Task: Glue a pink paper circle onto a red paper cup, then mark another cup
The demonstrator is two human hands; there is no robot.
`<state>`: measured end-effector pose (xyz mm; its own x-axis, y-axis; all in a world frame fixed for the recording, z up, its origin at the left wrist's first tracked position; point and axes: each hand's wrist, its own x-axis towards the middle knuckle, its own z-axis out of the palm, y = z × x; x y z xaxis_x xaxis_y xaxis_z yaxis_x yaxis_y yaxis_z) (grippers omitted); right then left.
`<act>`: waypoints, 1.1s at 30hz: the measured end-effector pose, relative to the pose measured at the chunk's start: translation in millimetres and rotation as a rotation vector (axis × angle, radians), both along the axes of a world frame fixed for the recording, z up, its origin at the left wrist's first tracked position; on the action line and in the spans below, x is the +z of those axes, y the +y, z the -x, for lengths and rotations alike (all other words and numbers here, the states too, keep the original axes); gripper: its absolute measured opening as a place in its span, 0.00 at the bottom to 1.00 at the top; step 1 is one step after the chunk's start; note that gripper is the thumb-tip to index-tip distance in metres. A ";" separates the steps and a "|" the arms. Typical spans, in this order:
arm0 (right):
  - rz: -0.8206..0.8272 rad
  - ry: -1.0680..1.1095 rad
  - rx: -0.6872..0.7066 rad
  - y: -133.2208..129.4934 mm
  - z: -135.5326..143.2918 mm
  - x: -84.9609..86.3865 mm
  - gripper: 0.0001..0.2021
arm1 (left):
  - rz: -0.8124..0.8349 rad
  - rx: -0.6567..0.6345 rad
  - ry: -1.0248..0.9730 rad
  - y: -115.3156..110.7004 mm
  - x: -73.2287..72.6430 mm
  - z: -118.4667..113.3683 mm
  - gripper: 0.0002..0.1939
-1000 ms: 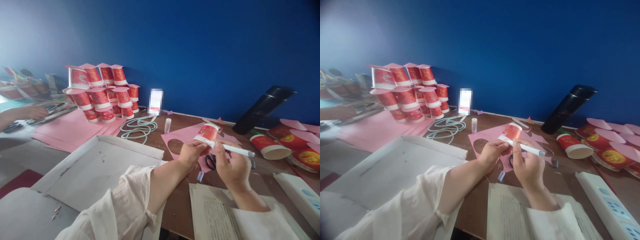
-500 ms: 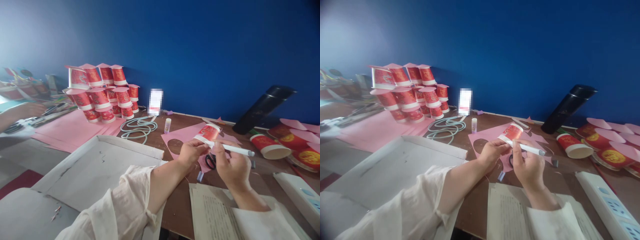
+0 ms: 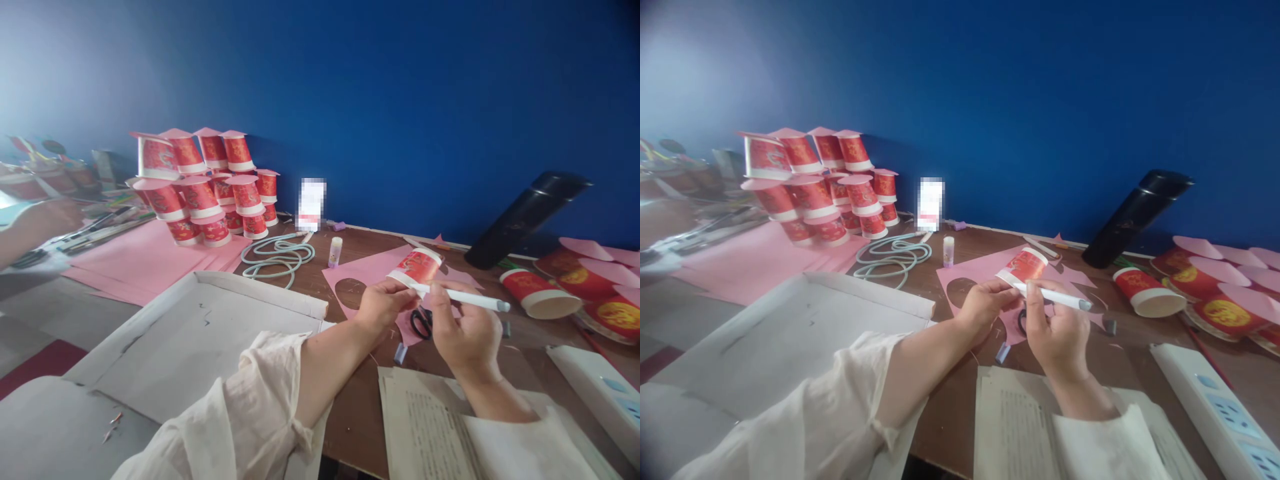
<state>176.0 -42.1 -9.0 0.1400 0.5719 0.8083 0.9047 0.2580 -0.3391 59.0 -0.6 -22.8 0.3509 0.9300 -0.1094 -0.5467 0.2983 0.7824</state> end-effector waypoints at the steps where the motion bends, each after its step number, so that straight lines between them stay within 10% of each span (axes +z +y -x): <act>1: -0.004 0.000 -0.013 0.2 0.0 -0.1 0.13 | 0.001 -0.003 0.001 -0.3 0.6 0.3 0.12; 33: 0.026 0.012 -0.047 0.4 0.8 1.3 0.15 | 0.009 0.016 0.026 0.0 0.7 1.3 0.11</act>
